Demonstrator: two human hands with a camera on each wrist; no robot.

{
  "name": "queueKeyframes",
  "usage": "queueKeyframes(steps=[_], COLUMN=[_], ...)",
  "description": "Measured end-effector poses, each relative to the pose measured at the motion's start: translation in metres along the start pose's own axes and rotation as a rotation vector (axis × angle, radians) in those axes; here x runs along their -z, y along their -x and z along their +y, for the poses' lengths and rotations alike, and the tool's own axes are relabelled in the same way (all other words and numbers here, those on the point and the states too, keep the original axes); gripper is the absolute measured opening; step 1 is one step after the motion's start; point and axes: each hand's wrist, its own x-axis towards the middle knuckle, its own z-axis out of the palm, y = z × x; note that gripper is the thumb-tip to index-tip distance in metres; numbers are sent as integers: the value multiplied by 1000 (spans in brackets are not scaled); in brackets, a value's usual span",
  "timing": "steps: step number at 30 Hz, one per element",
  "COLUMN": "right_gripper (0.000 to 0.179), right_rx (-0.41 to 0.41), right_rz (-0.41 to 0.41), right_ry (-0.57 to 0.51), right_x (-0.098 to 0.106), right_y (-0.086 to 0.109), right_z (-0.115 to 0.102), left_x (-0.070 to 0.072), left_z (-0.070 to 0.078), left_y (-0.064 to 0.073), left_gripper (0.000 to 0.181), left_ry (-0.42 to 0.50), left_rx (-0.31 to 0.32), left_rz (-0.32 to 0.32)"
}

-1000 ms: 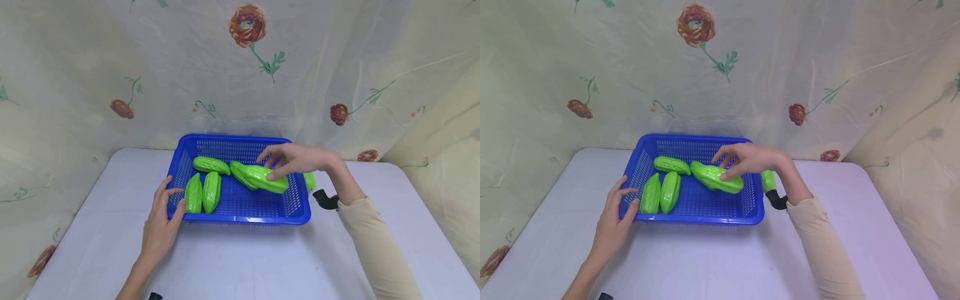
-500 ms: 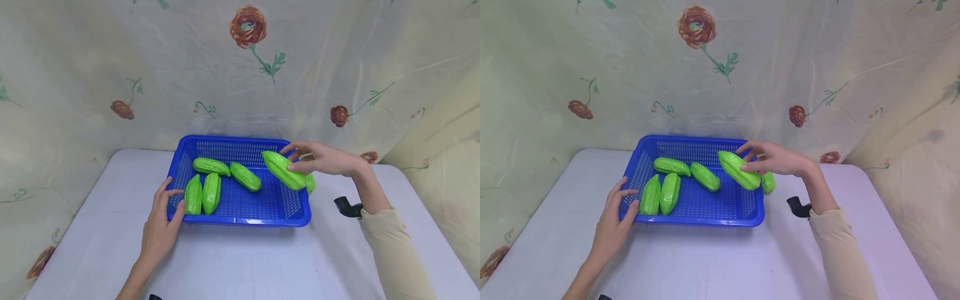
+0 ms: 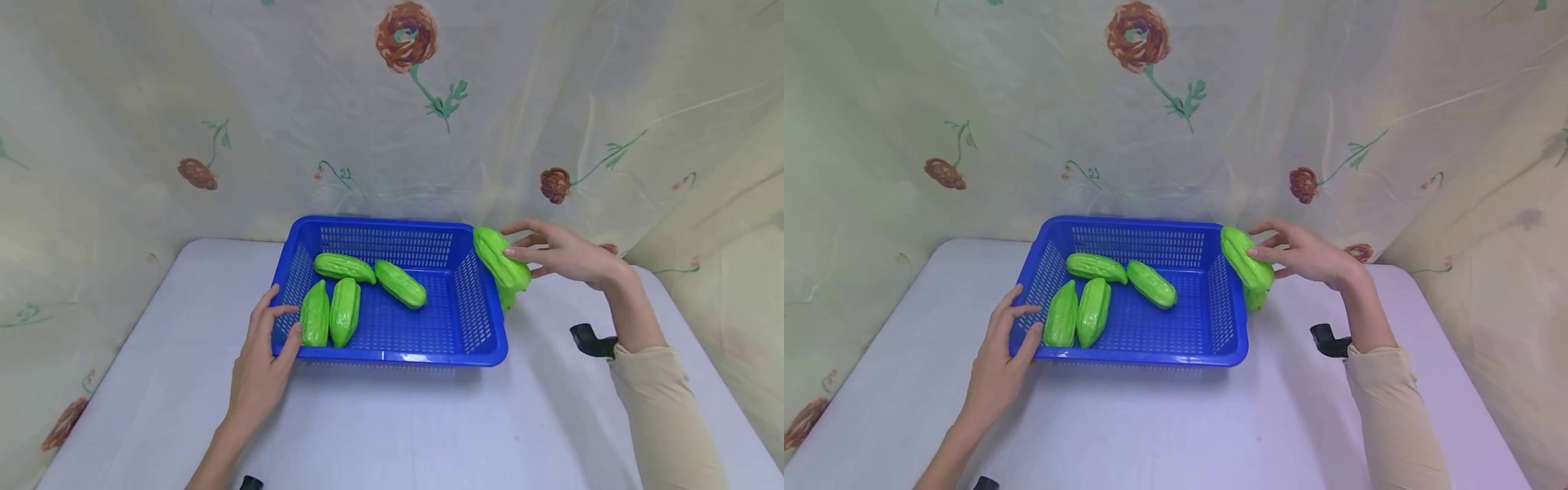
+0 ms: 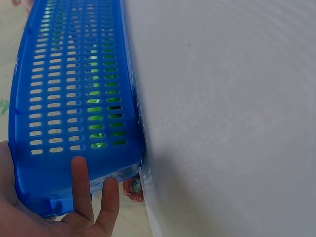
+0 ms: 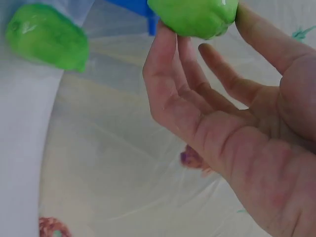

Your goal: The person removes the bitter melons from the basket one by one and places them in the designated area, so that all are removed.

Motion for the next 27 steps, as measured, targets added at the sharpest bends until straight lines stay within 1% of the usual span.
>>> queueKeyframes(steps=[9,15,20,27], right_gripper=[68,71,72,75], right_rx=[-80,-140,-157,-179], right_rz=[44,64,54,19], right_ry=[-48,-100,-146,-189], right_x=[5,5,0,-3], right_y=[-4,-9,-11,-12], right_z=[34,60,80,95], left_x=[1,1,2,2], left_z=[2,2,3,4], left_y=[0,-1,-1,-1], left_gripper=[34,34,34,34], left_ry=[0,-1,-2,4], left_rx=[8,12,14,8], left_rz=[-10,-6,-15,-15])
